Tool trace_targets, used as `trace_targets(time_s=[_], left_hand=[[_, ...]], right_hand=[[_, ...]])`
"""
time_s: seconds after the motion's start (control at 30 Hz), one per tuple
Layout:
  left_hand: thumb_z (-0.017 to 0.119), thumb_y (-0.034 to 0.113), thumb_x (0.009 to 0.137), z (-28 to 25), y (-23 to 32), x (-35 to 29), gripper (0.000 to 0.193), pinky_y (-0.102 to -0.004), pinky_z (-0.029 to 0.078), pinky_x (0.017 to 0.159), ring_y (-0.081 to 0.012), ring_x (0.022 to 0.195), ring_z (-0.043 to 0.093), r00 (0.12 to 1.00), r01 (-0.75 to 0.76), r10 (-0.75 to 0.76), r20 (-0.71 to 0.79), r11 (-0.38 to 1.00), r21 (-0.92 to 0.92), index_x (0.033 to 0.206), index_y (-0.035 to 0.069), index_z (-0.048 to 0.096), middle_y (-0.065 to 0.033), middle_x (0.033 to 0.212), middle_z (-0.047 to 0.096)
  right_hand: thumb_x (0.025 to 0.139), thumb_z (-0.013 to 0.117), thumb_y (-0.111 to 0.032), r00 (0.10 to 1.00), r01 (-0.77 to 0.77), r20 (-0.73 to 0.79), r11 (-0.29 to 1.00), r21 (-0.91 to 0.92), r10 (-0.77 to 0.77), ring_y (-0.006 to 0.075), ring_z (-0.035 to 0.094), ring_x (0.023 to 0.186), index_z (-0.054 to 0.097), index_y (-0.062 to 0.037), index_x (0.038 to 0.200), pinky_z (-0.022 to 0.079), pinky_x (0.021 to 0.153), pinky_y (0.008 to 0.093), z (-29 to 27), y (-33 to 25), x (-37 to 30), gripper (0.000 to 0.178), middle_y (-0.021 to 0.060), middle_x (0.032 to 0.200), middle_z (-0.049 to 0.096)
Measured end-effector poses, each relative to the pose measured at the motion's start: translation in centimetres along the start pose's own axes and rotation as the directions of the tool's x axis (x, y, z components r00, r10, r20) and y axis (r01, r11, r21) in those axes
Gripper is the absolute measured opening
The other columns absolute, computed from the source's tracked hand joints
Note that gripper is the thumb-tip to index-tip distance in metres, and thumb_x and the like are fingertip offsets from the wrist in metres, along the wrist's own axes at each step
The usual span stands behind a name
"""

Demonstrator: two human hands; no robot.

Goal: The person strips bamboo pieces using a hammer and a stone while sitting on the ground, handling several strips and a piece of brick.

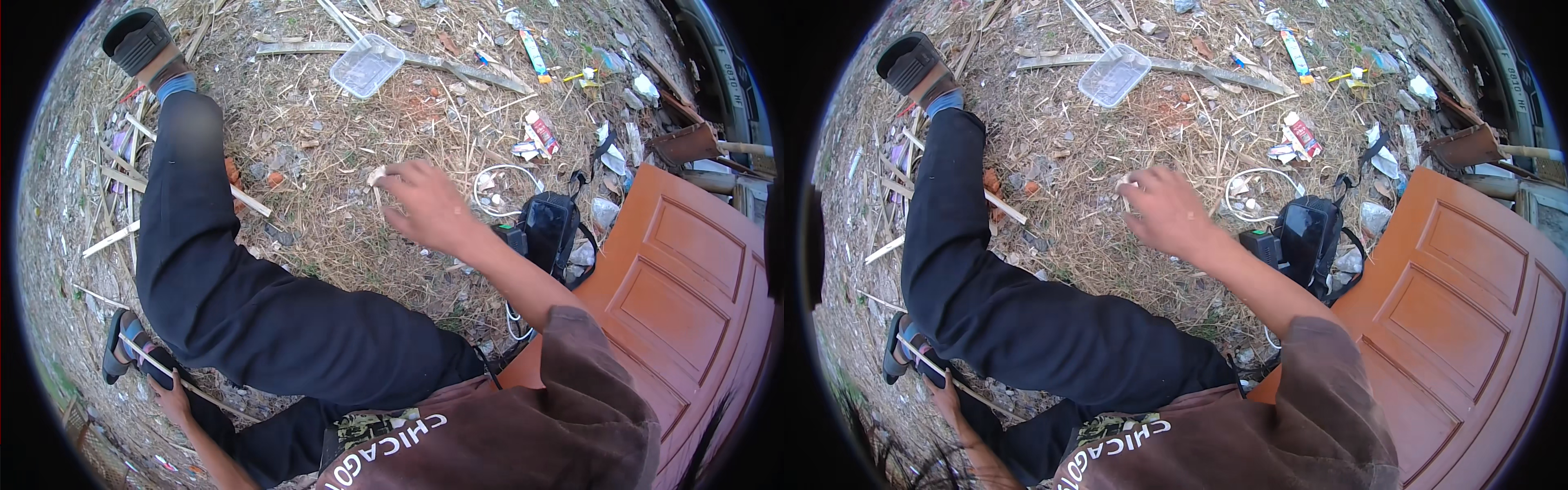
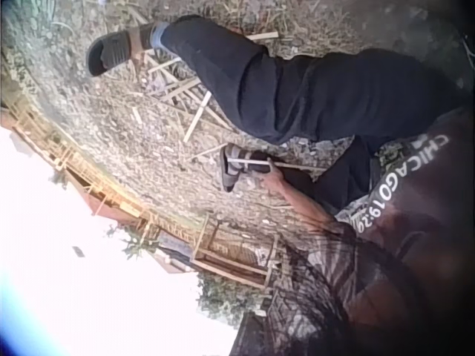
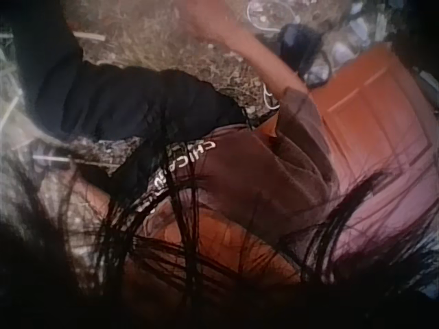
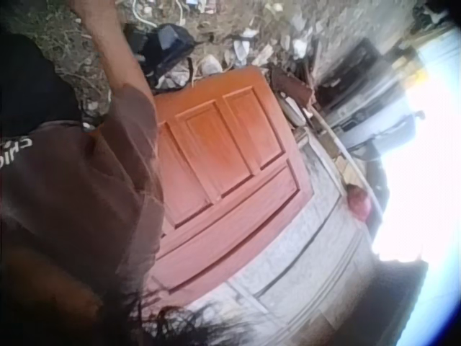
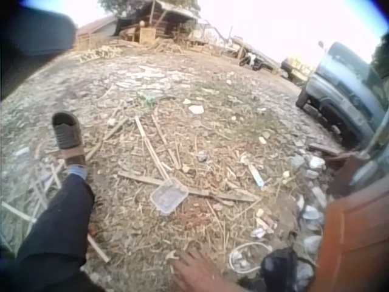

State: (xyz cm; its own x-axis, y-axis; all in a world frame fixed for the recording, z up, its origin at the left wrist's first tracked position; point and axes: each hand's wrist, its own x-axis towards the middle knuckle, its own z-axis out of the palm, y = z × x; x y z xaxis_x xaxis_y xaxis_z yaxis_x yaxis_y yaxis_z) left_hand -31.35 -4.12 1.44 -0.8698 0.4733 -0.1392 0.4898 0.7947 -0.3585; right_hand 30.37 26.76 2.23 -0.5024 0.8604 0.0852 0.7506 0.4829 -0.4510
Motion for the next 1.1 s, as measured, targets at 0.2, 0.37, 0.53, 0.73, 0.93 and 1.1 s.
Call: trace_targets(time_s=[0.2,0.37,0.53,0.73,0.93,1.1], left_hand=[[0.055,0.074,0.084,-0.2,0.8,-0.4,0.091,-0.0587,0.047,0.095,-0.0509,0.116,0.056,0.999,0.044,-0.045,0.022,0.999,0.028,0.158,0.033,0.022,-0.0333,0.132,0.051],[0.055,0.074,0.084,-0.8,1.4,-0.9,0.090,-0.0591,0.047,0.095,-0.0505,0.117,0.056,0.997,0.072,-0.072,0.009,0.996,0.056,0.157,0.035,0.021,-0.0324,0.132,0.052],[0.055,0.073,0.085,-0.7,1.1,-0.9,0.088,-0.0593,0.046,0.095,-0.0508,0.117,0.056,0.998,0.059,-0.059,-0.003,0.997,0.043,0.157,0.037,0.021,-0.0321,0.132,0.052],[0.057,0.071,0.085,-0.9,1.4,-0.9,0.088,-0.0587,0.046,0.096,-0.0513,0.118,0.055,0.997,0.074,-0.074,0.022,0.997,0.036,0.157,0.036,0.021,-0.0327,0.132,0.052],[0.057,0.070,0.085,-0.9,1.5,-1.0,0.088,-0.0578,0.046,0.097,-0.0524,0.118,0.055,1.000,0.023,-0.023,-0.003,0.999,0.034,0.158,0.034,0.022,-0.0333,0.134,0.051],[0.058,0.069,0.086,0.2,0.0,-0.5,0.087,-0.0574,0.046,0.098,-0.0534,0.118,0.054,0.999,0.032,-0.032,-0.009,0.999,0.001,0.158,0.033,0.022,-0.0344,0.135,0.049]], right_hand=[[0.084,0.066,-0.019,0.993,0.110,-0.026,0.977,-0.181,-0.117,0.0294,0.049,0.127,0.057,-0.0044,0.126,0.042,0.102,0.0428,5.0,1.1,4.2,0.046,0.0132,0.128,0.056],[0.083,0.064,-0.019,0.991,0.130,0.048,0.964,-0.231,-0.122,0.0267,0.054,0.114,0.058,-0.0048,0.124,0.046,0.094,0.0426,4.6,2.3,4.6,0.044,0.0101,0.117,0.057],[0.082,0.066,-0.019,0.991,0.133,0.024,0.977,-0.169,-0.131,0.0246,0.058,0.098,0.061,-0.0065,0.110,0.050,0.083,0.0408,4.5,2.7,4.9,0.032,0.0073,0.102,0.058],[0.084,0.065,-0.019,0.991,0.127,0.068,0.980,-0.153,-0.117,0.0258,0.061,0.090,0.062,-0.0063,0.092,0.052,0.079,0.0404,4.4,3.4,4.7,0.016,0.0079,0.091,0.061],[0.085,0.065,-0.017,0.987,0.088,0.142,0.988,-0.125,-0.070,0.0301,0.065,0.083,0.064,-0.0043,0.089,0.053,0.077,0.0432,3.7,4.1,5.1,0.014,0.0114,0.083,0.063],[0.089,0.063,-0.018,0.991,-0.031,0.128,0.997,-0.070,0.039,0.0331,0.067,0.079,0.063,-0.0032,0.091,0.055,0.073,0.0451,2.2,4.0,5.6,0.015,0.0141,0.084,0.066]])
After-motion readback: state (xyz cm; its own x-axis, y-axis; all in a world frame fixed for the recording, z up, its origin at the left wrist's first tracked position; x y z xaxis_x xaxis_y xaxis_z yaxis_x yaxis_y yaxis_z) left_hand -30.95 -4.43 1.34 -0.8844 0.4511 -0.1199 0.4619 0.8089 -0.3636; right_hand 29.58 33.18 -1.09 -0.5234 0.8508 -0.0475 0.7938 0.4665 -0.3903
